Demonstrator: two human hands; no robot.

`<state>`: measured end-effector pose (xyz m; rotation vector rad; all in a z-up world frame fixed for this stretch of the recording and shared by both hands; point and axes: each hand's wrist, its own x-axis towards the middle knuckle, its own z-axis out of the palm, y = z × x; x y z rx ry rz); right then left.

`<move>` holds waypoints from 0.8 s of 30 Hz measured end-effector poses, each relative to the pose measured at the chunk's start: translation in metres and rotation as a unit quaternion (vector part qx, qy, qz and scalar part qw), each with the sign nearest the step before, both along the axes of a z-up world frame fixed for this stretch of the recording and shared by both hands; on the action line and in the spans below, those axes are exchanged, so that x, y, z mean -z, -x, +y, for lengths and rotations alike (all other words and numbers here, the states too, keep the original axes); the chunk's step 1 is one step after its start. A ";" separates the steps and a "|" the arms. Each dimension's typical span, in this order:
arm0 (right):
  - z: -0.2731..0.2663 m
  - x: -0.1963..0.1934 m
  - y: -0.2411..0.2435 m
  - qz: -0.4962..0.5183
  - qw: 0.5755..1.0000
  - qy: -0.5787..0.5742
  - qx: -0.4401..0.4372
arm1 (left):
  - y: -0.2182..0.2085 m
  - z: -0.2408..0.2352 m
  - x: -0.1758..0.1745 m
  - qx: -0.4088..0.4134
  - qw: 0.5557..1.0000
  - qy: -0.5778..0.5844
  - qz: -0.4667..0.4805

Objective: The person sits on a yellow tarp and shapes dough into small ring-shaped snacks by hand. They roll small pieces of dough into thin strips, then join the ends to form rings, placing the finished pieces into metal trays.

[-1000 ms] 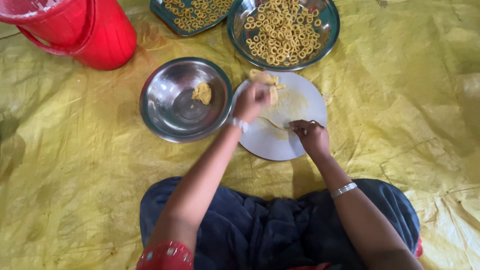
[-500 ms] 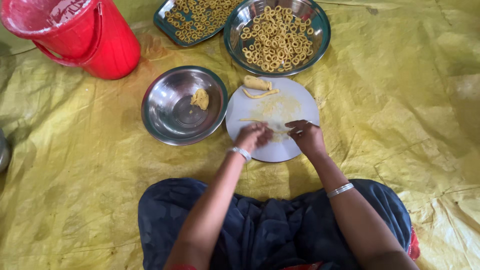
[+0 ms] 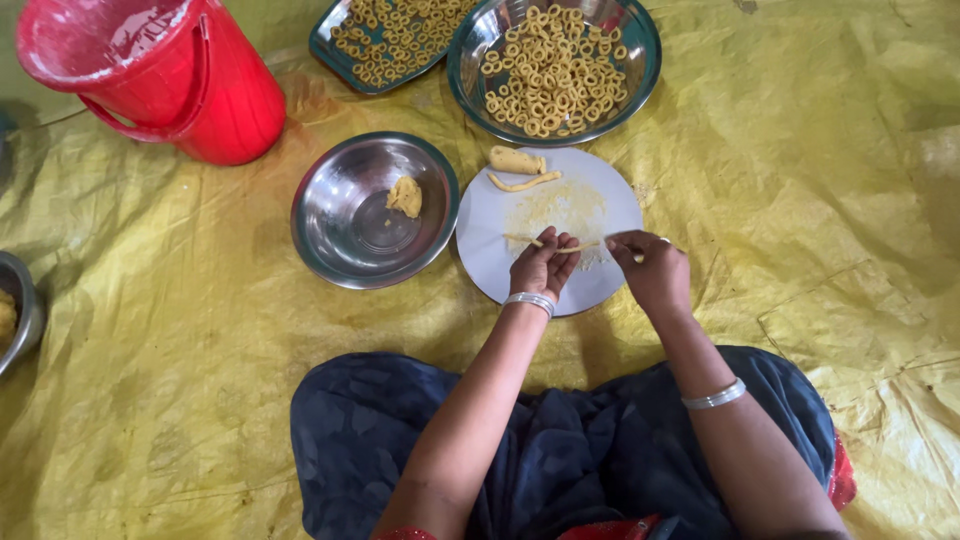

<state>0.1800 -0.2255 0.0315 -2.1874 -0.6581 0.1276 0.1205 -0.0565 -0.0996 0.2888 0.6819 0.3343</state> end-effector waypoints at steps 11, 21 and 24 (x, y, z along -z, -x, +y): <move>0.019 0.025 0.003 0.365 0.904 -0.216 0.048 | 0.005 -0.019 -0.037 0.014 0.987 -0.161 0.004; 0.025 0.018 0.003 0.321 0.916 -0.239 0.039 | 0.022 0.003 -0.062 0.137 0.940 -0.311 -0.003; 0.025 0.011 0.005 0.286 0.926 -0.245 0.008 | 0.023 0.014 -0.069 0.187 0.927 -0.325 -0.027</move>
